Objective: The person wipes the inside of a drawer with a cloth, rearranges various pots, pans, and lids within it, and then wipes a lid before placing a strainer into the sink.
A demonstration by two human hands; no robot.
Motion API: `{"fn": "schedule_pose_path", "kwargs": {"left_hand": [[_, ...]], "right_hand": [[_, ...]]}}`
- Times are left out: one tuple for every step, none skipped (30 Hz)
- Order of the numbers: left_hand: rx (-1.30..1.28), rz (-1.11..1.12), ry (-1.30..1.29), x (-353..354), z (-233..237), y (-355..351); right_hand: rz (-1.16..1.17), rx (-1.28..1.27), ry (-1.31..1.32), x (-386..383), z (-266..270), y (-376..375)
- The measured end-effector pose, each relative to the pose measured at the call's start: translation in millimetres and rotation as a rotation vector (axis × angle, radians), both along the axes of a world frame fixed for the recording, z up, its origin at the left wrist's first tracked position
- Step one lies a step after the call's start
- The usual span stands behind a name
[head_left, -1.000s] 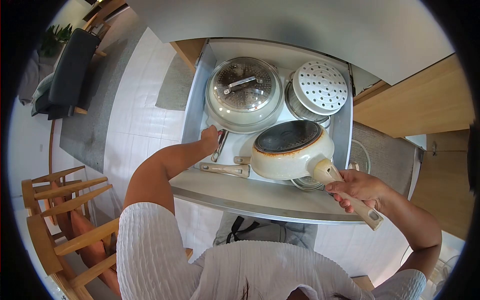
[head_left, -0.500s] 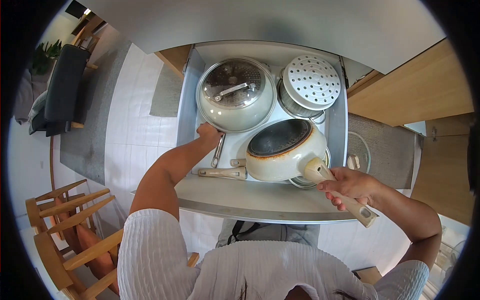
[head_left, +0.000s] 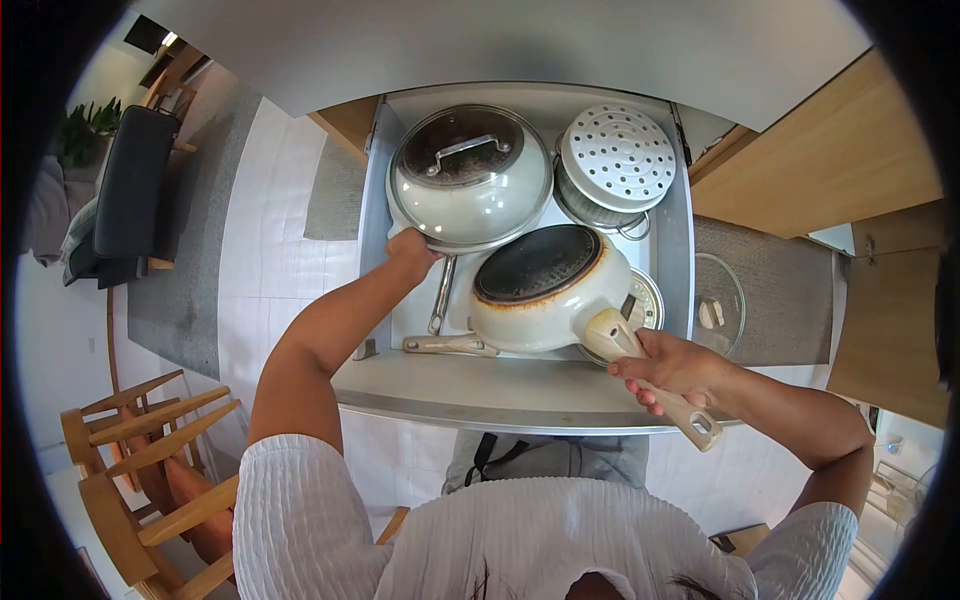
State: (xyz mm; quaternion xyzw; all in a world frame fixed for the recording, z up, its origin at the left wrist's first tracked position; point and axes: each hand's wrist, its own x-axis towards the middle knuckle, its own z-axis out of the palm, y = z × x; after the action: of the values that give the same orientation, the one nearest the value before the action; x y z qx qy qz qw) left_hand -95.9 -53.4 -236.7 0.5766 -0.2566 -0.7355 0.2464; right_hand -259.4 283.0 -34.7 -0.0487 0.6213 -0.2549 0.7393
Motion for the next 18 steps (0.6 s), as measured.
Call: {"fn": "schedule_pose_path", "kwargs": {"left_hand": [[-0.006,0.032,-0.005,-1,-1,-2],[-0.005,0.026,-0.007,-1,-3,-4],[0.020,0.059,-0.038,-2,-4,-7],[0.045,0.091,-0.069,-4,-4,-9],[0.043,0.087,-0.067,-6,-4,-11],[0.052,0.104,-0.069,-7,-5,-13],[0.062,0.122,-0.074,-7,-2,-11],[0.059,0.122,-0.074,-6,2,-11],[0.042,0.122,-0.089,-6,5,-9],[0.026,0.122,-0.101,-7,10,-8],[0.024,0.122,-0.100,-6,15,-7],[0.029,0.099,-0.083,-6,21,-6],[0.032,0.077,-0.066,-5,24,-7],[0.030,0.079,-0.066,-5,26,-8],[0.029,0.056,-0.059,-4,29,-8],[0.029,0.032,-0.054,-3,32,-8],[0.028,0.034,-0.055,-2,35,-8],[0.026,0.017,-0.050,-3,39,-8]], "right_hand": [[-0.010,-0.008,-0.019,2,-4,0],[-0.016,-0.008,-0.021,4,-8,0],[-0.029,-0.015,-0.040,6,-12,-1],[-0.042,-0.022,-0.059,8,-15,-2],[-0.046,-0.024,-0.058,8,-17,-4],[-0.041,-0.032,-0.067,9,-18,-6],[-0.035,-0.039,-0.078,10,-20,-6],[-0.035,-0.042,-0.079,10,-24,-6],[-0.026,-0.057,-0.078,10,-29,-6],[-0.017,-0.071,-0.074,9,-32,-5],[-0.017,-0.073,-0.073,8,-34,-6],[0.018,-0.087,-0.065,6,-35,-8],[0.053,-0.102,-0.057,4,-37,-10],[0.055,-0.103,-0.057,3,-38,-11],[0.077,-0.107,-0.039,2,-39,-13],[0.099,-0.110,-0.024,2,-40,-14],[0.101,-0.112,-0.025,2,-44,-15],[0.101,-0.131,-0.033,2,-47,-15]]}}
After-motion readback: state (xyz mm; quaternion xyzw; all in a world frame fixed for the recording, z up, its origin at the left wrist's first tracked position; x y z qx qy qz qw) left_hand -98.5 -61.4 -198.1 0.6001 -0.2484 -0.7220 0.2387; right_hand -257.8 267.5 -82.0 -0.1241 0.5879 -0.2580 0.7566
